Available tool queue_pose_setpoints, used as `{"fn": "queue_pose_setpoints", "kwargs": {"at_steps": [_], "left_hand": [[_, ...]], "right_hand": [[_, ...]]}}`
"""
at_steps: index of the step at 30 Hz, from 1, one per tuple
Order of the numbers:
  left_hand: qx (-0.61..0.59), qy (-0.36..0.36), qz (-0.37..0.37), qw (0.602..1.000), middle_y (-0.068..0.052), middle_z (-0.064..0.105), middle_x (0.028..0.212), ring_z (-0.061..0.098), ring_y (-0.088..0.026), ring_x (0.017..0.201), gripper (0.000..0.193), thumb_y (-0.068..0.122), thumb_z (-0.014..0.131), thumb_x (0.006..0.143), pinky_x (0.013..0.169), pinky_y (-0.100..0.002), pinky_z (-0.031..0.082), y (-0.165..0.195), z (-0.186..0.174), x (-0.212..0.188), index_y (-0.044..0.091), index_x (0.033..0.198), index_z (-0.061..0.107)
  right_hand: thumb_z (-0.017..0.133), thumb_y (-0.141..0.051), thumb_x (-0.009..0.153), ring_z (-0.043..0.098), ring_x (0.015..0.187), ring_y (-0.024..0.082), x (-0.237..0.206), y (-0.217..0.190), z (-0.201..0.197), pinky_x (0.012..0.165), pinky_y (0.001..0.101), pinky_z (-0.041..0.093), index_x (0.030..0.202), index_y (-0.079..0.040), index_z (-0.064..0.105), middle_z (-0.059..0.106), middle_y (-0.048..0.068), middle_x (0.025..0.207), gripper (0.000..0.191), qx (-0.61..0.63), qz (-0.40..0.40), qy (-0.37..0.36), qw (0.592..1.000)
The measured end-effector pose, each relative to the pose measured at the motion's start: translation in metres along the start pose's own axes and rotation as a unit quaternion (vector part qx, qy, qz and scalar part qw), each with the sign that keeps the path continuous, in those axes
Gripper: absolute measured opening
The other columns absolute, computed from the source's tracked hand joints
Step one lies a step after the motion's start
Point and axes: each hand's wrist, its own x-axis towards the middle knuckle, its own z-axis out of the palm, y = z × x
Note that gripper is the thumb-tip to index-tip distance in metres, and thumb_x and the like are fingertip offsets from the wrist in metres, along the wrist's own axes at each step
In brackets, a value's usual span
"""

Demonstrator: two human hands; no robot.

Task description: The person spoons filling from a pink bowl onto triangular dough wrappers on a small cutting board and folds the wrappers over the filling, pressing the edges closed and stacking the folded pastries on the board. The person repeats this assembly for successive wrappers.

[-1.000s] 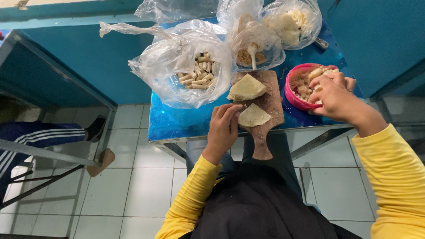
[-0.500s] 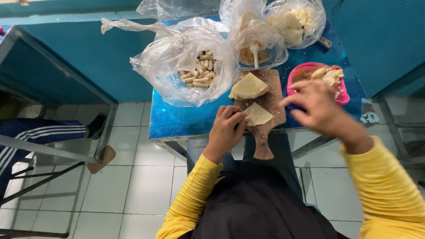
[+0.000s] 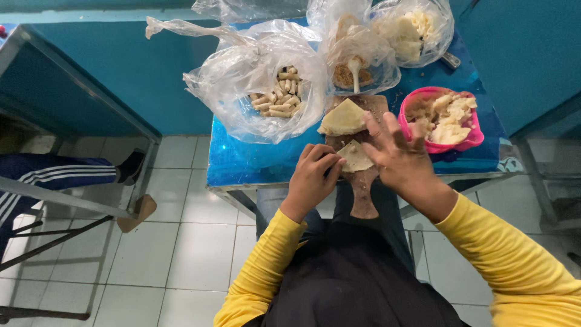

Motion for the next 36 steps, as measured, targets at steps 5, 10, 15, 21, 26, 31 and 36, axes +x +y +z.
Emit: {"fn": "queue_pose_setpoints", "kwargs": {"at_steps": [5,10,15,21,26,31,36], "left_hand": [[-0.001,-0.002,0.003,1.000,-0.006,0.064,0.099,0.060,-0.029,0.093,0.008,0.013,0.073,0.094,0.083,-0.039,0.051,-0.001,-0.002,0.000,0.006,0.092,0.069],[0.001,-0.007,-0.004,1.000,-0.006,0.064,0.098,0.060,-0.029,0.092,0.007,0.013,0.073,0.094,0.082,-0.038,0.051,0.003,-0.002,0.001,0.007,0.091,0.070],[-0.003,-0.004,-0.001,1.000,-0.006,0.064,0.098,0.059,-0.029,0.092,0.008,0.013,0.073,0.095,0.084,-0.038,0.051,0.005,-0.005,0.003,0.006,0.091,0.069],[-0.004,-0.011,-0.009,1.000,-0.006,0.064,0.098,0.058,-0.029,0.092,0.008,0.013,0.073,0.095,0.083,-0.038,0.050,0.002,-0.003,0.001,0.006,0.092,0.069],[-0.005,-0.008,-0.006,1.000,-0.006,0.064,0.098,0.059,-0.029,0.093,0.008,0.013,0.073,0.095,0.083,-0.038,0.050,0.002,-0.003,0.001,0.007,0.092,0.069],[-0.009,-0.007,-0.007,1.000,-0.006,0.064,0.098,0.059,-0.028,0.092,0.008,0.013,0.073,0.094,0.083,-0.039,0.050,0.001,-0.001,0.002,0.007,0.091,0.069],[-0.007,-0.003,0.002,1.000,-0.006,0.064,0.097,0.059,-0.029,0.093,0.008,0.012,0.073,0.094,0.085,-0.039,0.050,0.000,0.000,0.002,0.007,0.091,0.069]], "right_hand": [[0.063,-0.025,0.093,0.032,0.143,0.032,0.002,0.003,-0.004,0.106,0.0532,0.024,0.133,-0.035,0.070,0.038,0.007,0.167,0.042,0.086,-0.002,0.077,0.993],[0.061,-0.029,0.090,0.033,0.143,0.032,0.006,-0.001,0.005,0.107,0.0517,0.025,0.137,-0.039,0.068,0.037,0.007,0.167,0.048,0.045,-0.029,0.068,0.996],[0.059,-0.030,0.098,0.033,0.146,0.030,0.010,0.003,0.010,0.112,0.0497,0.023,0.138,-0.039,0.068,0.035,0.006,0.172,0.042,-0.041,0.012,0.059,0.997],[0.061,-0.033,0.091,0.033,0.145,0.028,0.002,-0.014,0.005,0.110,0.0506,0.023,0.136,-0.039,0.069,0.037,0.004,0.167,0.046,-0.006,-0.016,0.073,0.997],[0.058,-0.044,0.090,0.033,0.145,0.033,0.008,-0.007,0.004,0.109,0.0540,0.023,0.136,-0.032,0.070,0.037,0.009,0.168,0.049,0.003,0.007,0.049,0.999],[0.062,-0.026,0.091,0.033,0.138,0.033,-0.005,-0.006,0.004,0.107,0.0540,0.024,0.134,-0.043,0.068,0.039,0.007,0.167,0.046,0.066,0.034,0.037,0.997],[0.064,-0.012,0.077,0.033,0.136,0.033,-0.023,0.000,0.003,0.104,0.0502,0.023,0.123,-0.041,0.072,0.042,0.007,0.164,0.055,0.220,0.065,-0.034,0.973]]}}
